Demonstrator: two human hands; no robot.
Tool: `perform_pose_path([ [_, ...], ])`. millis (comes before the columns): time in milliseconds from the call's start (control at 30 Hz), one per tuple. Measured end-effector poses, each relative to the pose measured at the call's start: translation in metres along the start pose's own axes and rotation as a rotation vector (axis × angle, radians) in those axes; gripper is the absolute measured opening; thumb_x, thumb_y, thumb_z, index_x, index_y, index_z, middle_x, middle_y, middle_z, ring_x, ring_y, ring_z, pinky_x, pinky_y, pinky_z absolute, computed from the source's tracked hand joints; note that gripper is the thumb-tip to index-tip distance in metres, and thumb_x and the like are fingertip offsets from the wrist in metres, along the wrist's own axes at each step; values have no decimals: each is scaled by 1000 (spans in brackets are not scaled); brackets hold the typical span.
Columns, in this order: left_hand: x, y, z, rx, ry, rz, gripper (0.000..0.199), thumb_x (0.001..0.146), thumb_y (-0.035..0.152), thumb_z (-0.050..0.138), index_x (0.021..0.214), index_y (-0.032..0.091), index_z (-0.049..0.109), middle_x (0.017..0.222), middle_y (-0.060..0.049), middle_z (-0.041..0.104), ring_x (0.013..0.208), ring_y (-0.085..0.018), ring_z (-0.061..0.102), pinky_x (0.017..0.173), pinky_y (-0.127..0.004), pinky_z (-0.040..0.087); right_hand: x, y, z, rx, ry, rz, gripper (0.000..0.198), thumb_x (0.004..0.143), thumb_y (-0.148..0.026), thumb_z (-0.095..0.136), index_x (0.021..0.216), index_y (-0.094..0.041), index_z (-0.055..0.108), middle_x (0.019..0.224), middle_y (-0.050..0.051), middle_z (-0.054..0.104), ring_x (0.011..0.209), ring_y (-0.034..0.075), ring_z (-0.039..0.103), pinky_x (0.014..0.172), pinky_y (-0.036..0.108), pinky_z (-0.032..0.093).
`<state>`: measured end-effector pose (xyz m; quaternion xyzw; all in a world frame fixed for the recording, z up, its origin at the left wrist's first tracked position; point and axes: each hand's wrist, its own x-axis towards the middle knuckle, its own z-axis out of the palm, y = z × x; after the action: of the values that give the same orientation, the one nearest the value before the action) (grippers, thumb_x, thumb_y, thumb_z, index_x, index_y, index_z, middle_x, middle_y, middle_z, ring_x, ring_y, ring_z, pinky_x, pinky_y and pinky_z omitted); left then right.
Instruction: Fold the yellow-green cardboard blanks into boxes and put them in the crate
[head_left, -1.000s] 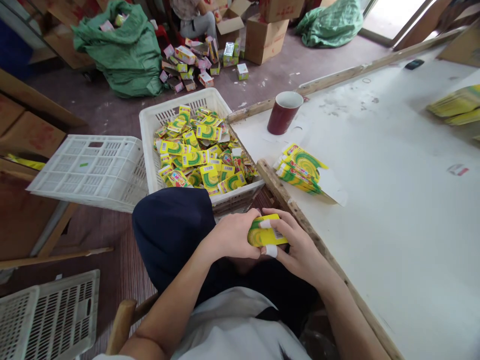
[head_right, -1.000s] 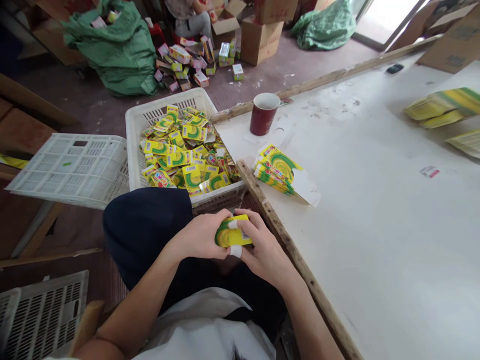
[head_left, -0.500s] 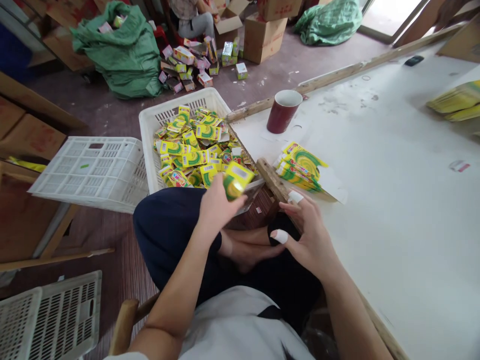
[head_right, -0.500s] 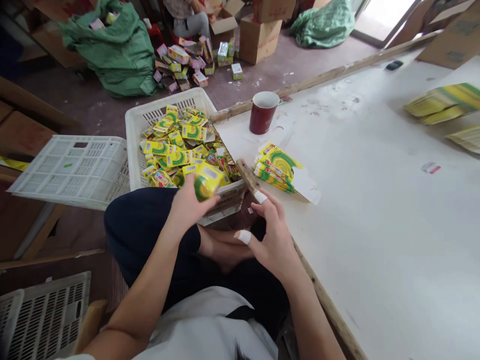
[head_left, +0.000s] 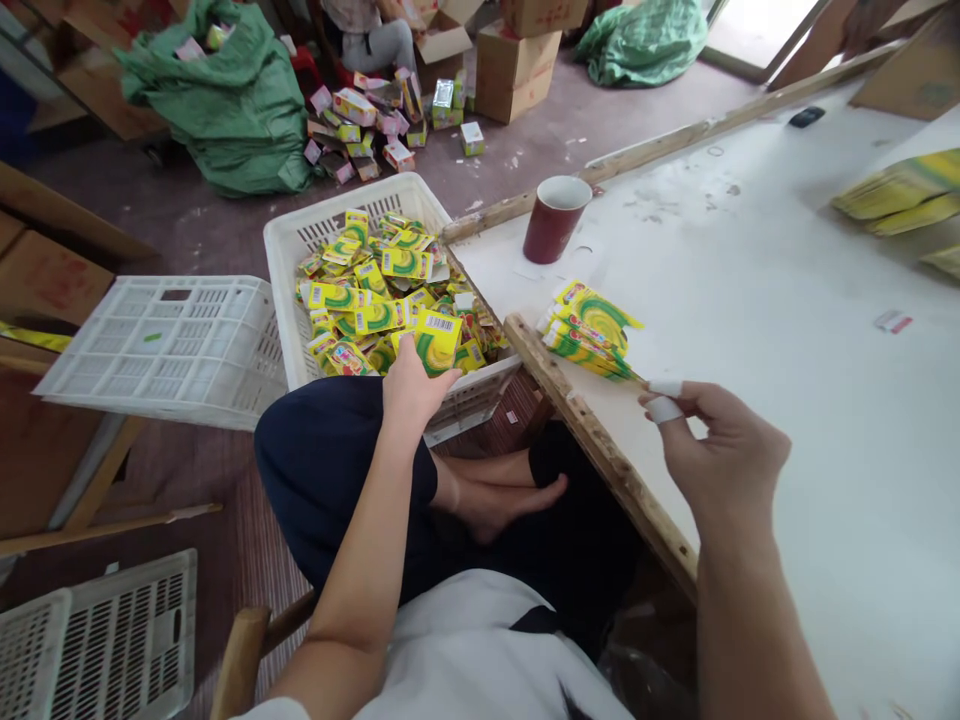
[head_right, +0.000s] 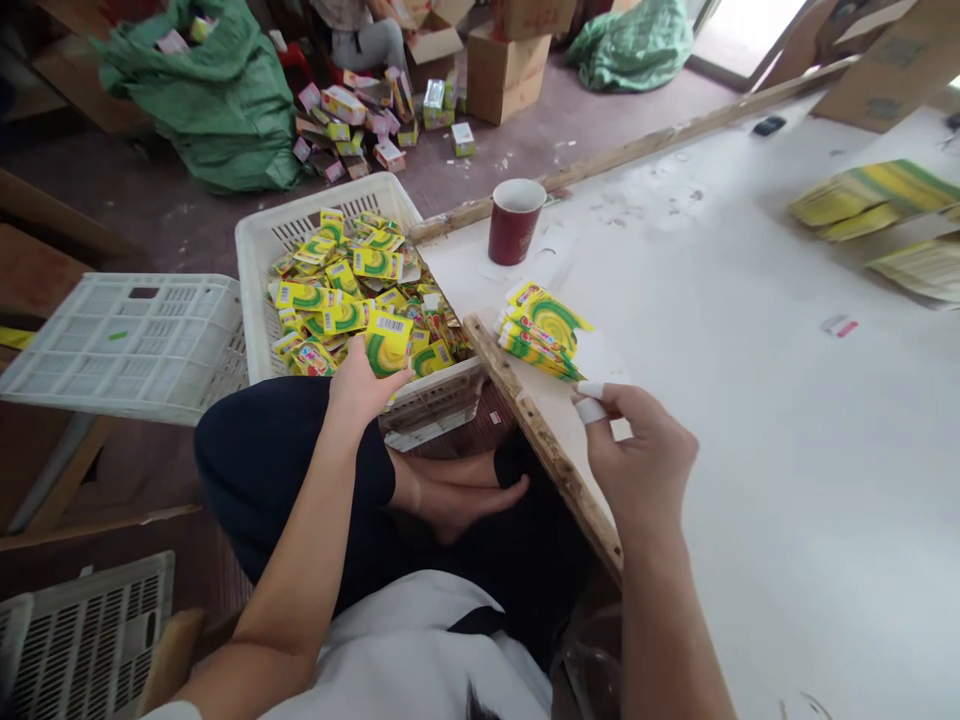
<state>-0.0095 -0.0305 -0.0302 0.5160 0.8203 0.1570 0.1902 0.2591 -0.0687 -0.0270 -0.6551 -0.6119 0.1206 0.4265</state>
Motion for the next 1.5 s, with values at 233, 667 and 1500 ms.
perform_pose_path([
  [233,13,8,0,-25,17,8,67,73,38,75,127,16,43,119,-19,66,115,-37,62,92,-43,49,21,19,-14,-115,18,157,20,79,-38,60,88,-24,71,83,5,76,75,24,71,65,36,52],
  [667,19,14,60,-313,62,234,60,79,23,70,130,8,43,132,-23,56,131,-31,50,110,-42,38,69,26,46,-375,-255,-16,32,73,-17,54,104,-19,63,95,11,74,83,29,68,74,43,52],
  [1500,-60,25,42,-1448,-97,127,65,80,80,40,105,22,55,103,-7,65,94,-19,65,80,-31,55,-32,-59,62,847,-564,219,35,72,-37,78,97,-26,56,73,-5,54,66,13,55,61,26,50],
])
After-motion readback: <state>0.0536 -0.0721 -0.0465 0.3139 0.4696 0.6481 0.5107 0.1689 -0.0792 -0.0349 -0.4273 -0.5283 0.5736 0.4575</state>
